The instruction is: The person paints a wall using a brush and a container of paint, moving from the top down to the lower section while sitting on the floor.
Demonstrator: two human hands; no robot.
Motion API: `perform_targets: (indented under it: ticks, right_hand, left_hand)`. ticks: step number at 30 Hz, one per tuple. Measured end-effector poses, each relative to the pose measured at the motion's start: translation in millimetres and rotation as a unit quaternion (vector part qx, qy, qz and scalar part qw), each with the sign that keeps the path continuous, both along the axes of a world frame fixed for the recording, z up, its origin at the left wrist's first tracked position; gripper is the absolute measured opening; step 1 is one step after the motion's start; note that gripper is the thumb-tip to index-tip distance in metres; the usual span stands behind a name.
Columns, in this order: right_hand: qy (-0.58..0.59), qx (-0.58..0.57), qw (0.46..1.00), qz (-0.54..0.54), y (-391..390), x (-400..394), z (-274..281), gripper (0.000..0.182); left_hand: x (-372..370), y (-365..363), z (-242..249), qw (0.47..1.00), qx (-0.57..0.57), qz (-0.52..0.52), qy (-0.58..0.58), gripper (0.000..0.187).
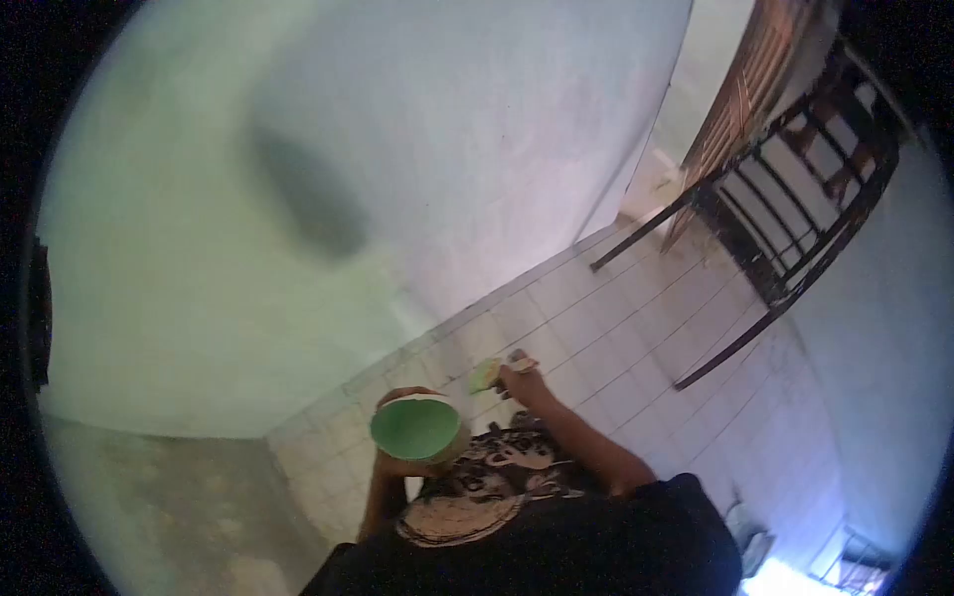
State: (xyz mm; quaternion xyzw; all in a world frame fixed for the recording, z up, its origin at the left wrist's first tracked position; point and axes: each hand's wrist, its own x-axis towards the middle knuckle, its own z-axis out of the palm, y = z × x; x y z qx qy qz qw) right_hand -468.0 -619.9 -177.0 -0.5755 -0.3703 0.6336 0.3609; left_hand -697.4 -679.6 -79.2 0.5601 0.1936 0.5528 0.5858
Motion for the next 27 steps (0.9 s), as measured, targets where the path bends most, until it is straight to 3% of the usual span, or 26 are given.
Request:
perform_targets:
  ticks: [2,5,16,19,20,21,24,26,27]
  right_hand:
    - [-0.016,0.01,1.0,-0.008,1.0,3.7,5.9,0.028]
    - [-0.029,0.021,0.999,-0.032,-0.7,6.0,21.6,0.028]
    - [-0.041,0.012,0.997,-0.07,-5.0,10.8,36.8,0.018]
    - [-0.045,-0.015,0.998,-0.036,-6.2,8.0,37.1,0.017]
    - [-0.098,0.002,0.995,-0.028,-7.2,6.0,40.5,0.018]
    - [-0.048,-0.033,0.998,-0.021,-6.5,5.6,43.7,0.021]
    - [-0.076,-0.046,0.996,0.031,0.8,4.6,35.6,0.023]
    - [-0.134,0.062,0.982,0.116,8.0,8.9,-10.2,0.026]
    - [-0.132,0.056,0.982,0.122,5.9,4.7,-0.7,0.026]
  left_hand:
    - [0.7,7.8,-1.7,1.0,-0.002,-0.01,0.027,0.108]
    - [4.5,22.0,4.2,0.995,0.099,0.002,0.019,0.107]
    - [11.6,32.2,18.5,0.997,0.069,-0.03,0.036,0.108]
    - [11.1,28.5,14.9,0.995,0.073,-0.009,0.061,0.109]
    - [14.1,26.0,15.3,0.995,0.077,-0.001,0.058,0.109]
    - [17.1,20.3,15.1,0.998,0.056,0.01,0.038,0.109]
    - [21.9,12.2,18.2,0.998,0.048,0.044,0.026,0.109]
    - [23.7,0.2,19.5,0.996,0.053,0.069,0.03,0.108]
    - [24.0,-6.9,20.5,0.995,0.037,0.093,0.024,0.108]
